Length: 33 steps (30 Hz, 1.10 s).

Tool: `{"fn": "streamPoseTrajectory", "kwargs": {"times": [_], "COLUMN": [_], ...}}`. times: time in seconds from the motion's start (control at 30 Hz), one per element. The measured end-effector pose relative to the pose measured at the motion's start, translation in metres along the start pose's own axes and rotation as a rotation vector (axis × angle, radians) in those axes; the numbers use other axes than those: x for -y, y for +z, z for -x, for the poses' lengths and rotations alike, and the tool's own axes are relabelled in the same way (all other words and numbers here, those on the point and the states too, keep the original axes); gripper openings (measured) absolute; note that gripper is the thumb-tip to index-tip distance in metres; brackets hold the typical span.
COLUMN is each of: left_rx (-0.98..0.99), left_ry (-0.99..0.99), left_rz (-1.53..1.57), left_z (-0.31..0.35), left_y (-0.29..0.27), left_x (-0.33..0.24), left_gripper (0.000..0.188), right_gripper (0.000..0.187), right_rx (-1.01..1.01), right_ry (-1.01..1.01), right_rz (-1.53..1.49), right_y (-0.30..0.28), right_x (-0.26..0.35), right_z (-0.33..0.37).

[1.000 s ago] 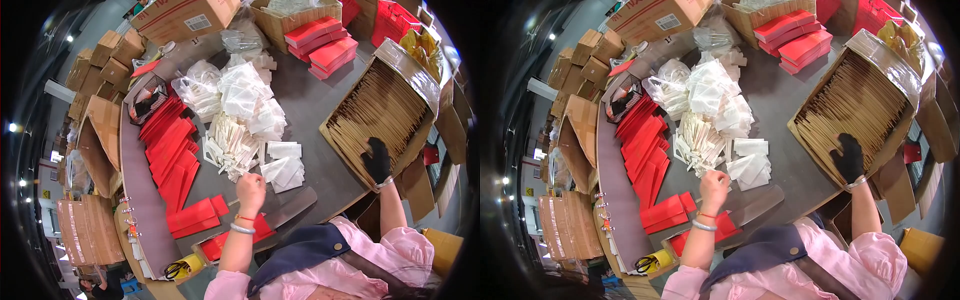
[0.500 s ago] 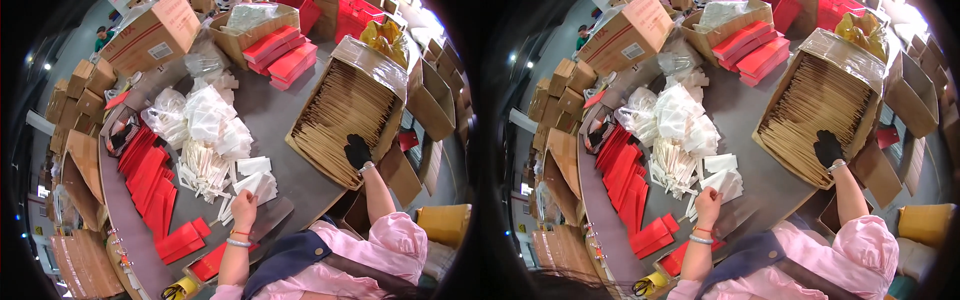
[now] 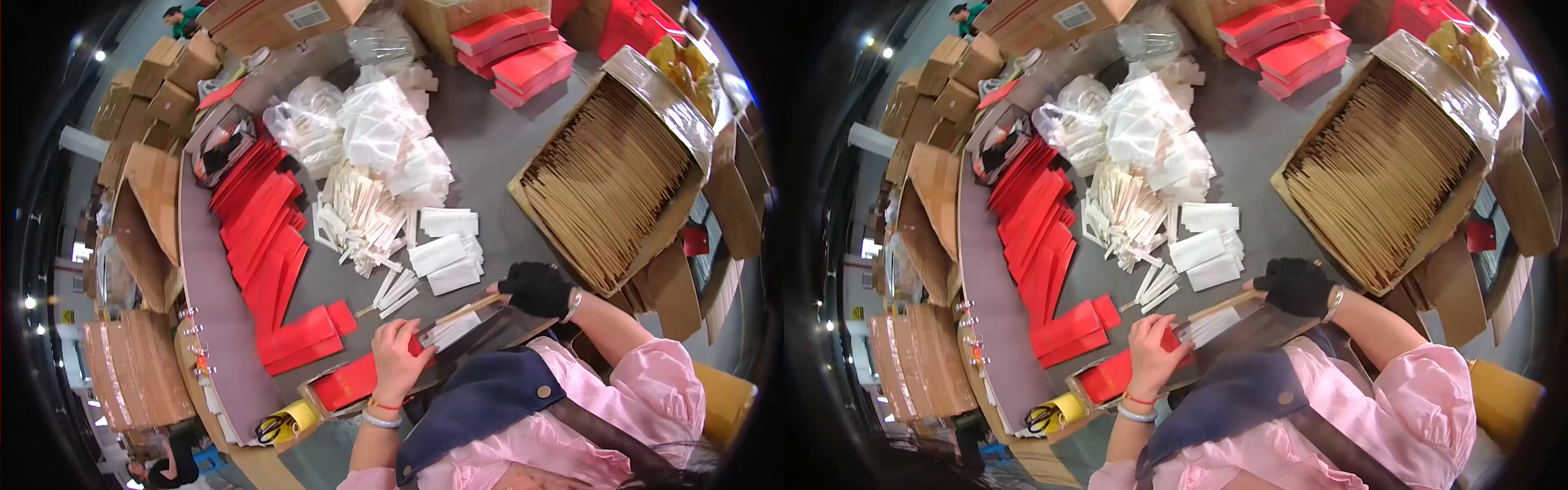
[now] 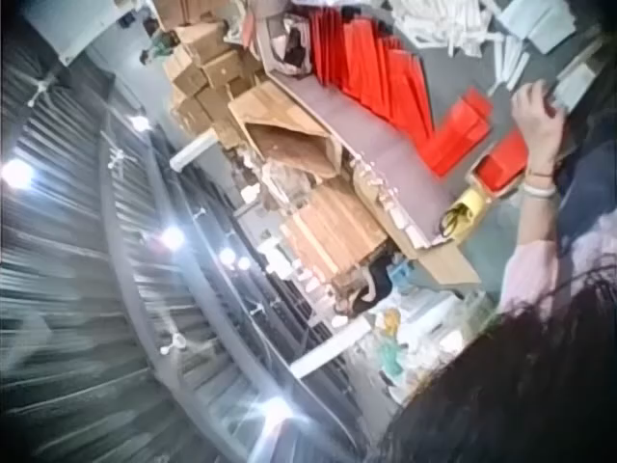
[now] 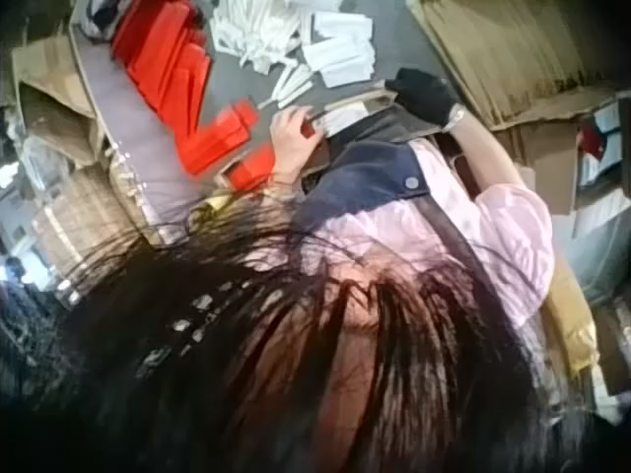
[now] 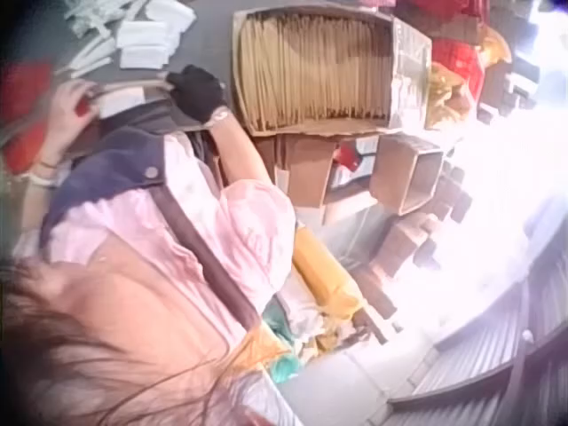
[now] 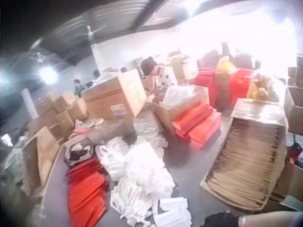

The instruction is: Wrapping white paper items in red sleeves and placing them into a tray.

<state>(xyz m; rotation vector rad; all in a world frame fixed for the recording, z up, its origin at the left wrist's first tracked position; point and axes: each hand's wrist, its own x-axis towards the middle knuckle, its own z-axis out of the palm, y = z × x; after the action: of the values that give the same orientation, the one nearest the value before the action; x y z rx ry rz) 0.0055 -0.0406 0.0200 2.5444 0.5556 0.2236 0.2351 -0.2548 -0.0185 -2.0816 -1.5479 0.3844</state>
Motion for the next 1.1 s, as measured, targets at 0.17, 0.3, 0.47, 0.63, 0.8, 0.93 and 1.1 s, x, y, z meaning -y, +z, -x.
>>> {"fn": "streamPoseTrajectory", "kwargs": {"times": [0.17, 0.3, 0.47, 0.63, 0.8, 0.93, 1.1], "left_rx": [0.080, 0.067, 0.058, 0.035, 0.276, 0.318, -0.098], "left_ry": [0.002, 0.040, 0.016, 0.084, 0.174, 0.178, -0.028], "left_rz": [-0.075, -0.124, -0.170, -0.108, -0.237, -0.284, -0.438], "left_z": [0.032, 0.015, 0.013, 0.001, -0.010, -0.020, -0.004], "left_y": [0.003, 0.016, 0.016, 0.027, 0.001, -0.047, -0.061], "left_x": [0.013, -0.001, 0.000, 0.006, -0.010, 0.002, 0.071], "left_gripper": [0.067, 0.067, 0.064, 0.050, 0.040, 0.020, 0.028], "right_gripper": [0.025, 0.019, 0.011, 0.038, 0.032, 0.064, 0.064], "right_rx": [0.192, 0.046, -0.054, 0.019, -0.122, 0.017, -0.023], "right_ry": [-0.010, -0.226, 0.204, -0.001, -0.154, -0.149, 0.098], "right_rz": [0.125, -0.136, -0.013, -0.657, 0.218, 0.175, 0.196], "right_y": [0.044, 0.069, 0.068, 0.089, 0.036, 0.027, -0.006], "right_x": [0.017, 0.027, 0.004, 0.078, 0.066, 0.047, 0.056], "right_z": [-0.012, -0.034, -0.021, -0.054, -0.047, -0.039, -0.035]}}
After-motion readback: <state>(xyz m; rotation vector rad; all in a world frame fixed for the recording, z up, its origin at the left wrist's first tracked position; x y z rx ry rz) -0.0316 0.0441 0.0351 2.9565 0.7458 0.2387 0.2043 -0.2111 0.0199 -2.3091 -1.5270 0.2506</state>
